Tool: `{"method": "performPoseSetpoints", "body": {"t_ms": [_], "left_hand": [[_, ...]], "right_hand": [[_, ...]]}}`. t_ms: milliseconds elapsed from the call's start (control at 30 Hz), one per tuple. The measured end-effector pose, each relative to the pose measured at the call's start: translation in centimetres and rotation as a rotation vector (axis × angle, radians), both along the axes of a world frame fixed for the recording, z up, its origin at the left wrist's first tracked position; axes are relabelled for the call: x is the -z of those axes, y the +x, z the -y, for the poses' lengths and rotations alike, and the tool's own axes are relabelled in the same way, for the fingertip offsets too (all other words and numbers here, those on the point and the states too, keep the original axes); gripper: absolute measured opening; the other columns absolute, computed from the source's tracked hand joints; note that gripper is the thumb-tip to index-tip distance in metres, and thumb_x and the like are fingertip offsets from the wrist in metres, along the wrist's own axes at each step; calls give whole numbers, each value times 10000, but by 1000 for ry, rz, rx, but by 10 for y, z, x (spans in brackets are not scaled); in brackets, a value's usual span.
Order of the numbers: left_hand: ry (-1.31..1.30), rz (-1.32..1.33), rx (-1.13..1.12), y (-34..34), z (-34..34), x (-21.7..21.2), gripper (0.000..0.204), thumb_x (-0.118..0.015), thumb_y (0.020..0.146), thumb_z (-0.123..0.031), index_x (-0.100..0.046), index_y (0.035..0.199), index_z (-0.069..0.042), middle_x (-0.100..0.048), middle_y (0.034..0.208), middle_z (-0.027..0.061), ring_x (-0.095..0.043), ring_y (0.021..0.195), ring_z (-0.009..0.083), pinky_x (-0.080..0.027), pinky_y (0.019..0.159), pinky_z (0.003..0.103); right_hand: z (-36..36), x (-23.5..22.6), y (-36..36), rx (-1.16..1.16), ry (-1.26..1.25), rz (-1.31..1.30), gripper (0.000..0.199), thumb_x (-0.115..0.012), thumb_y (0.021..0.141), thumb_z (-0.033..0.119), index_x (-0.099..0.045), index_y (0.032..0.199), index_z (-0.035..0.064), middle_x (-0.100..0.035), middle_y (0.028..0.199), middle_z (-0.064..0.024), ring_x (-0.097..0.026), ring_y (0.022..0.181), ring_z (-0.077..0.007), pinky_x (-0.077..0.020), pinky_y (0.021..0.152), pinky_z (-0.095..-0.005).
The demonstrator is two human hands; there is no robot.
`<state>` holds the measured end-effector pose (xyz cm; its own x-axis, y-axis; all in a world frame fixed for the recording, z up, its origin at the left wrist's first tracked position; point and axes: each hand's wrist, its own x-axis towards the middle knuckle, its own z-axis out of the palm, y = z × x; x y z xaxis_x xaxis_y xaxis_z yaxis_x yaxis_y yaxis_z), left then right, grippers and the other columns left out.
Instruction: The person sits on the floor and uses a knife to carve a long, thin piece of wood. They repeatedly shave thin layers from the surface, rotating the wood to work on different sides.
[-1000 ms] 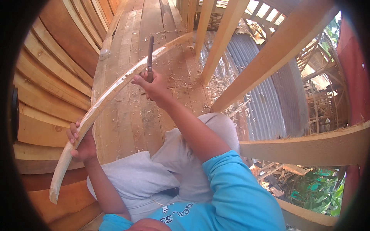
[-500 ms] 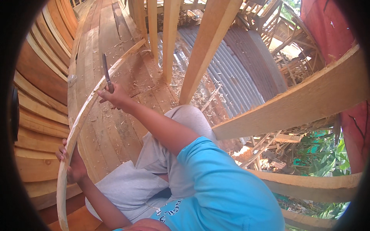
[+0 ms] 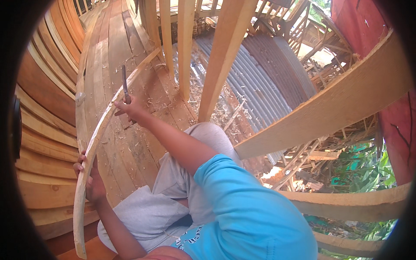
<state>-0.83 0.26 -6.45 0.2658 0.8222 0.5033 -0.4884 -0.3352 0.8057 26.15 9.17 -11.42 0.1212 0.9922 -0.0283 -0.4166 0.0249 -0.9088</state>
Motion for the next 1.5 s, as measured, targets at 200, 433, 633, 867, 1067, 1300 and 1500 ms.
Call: {"method": "performPoseSetpoints", "body": {"t_ms": [200, 433, 633, 867, 1067, 1300, 1500], "left_hand": [[-1, 22, 64, 16, 2, 2, 370, -701, 790, -272, -490, 1073, -163, -447, 1294, 107, -270, 1407, 331, -256, 1178, 519], [-38, 60, 28, 11, 3, -5, 344, -678, 783, -207, -499, 1070, -143, -446, 1317, 137, -287, 1411, 323, -287, 1173, 495], [-137, -11, -23, 12, 8, -16, 454, -659, 780, -188, -490, 1198, -135, -392, 1433, 146, -276, 1425, 319, -276, 1179, 520], [-441, 36, 23, -8, 8, -23, 632, -600, 844, -164, -359, 1415, -44, -454, 1413, 181, -467, 1317, 342, -405, 1094, 499], [-397, 58, 71, -16, 4, -19, 742, -545, 887, 1, -173, 1526, -62, -432, 1434, 195, -472, 1313, 339, -378, 1128, 441], [-414, 391, 212, -8, 2, -8, 775, -588, 927, -92, -117, 1541, -132, -384, 1470, 225, -443, 1318, 394, -399, 1122, 456], [-584, 665, 361, -9, 3, -3, 727, -551, 949, -85, -143, 1540, -197, -316, 1516, 202, -426, 1319, 425, -387, 1132, 479]], "right_hand": [[1, 5, 9, 48, -36, 11, 368, -739, 868, 305, -398, 859, 166, -608, 837, 11, -734, 813, -200, -394, 338, -232], [0, -1, 5, 3, -72, 71, 366, -730, 877, 303, -388, 836, 177, -585, 815, 24, -731, 832, -205, -401, 348, -232], [6, -6, 4, -11, -72, 82, 339, -725, 880, 303, -417, 857, 165, -590, 854, 3, -726, 868, -210, -405, 360, -213], [9, -11, 0, -88, -27, 122, 322, -694, 901, 296, -479, 1010, 83, -599, 1063, -63, -712, 943, -230, -424, 387, -195], [13, -19, -13, -62, -42, 165, 374, -681, 906, 274, -465, 1103, 40, -559, 1102, -98, -712, 935, -238, -418, 376, -198], [19, -25, -13, -21, -53, 129, 446, -671, 915, 289, -474, 1196, 4, -588, 999, -56, -707, 962, -253, -415, 377, -206], [21, -23, -12, -45, -69, 130, 530, -651, 931, 292, -434, 1310, -9, -571, 1093, -61, -695, 975, -239, -421, 403, -207]]}}
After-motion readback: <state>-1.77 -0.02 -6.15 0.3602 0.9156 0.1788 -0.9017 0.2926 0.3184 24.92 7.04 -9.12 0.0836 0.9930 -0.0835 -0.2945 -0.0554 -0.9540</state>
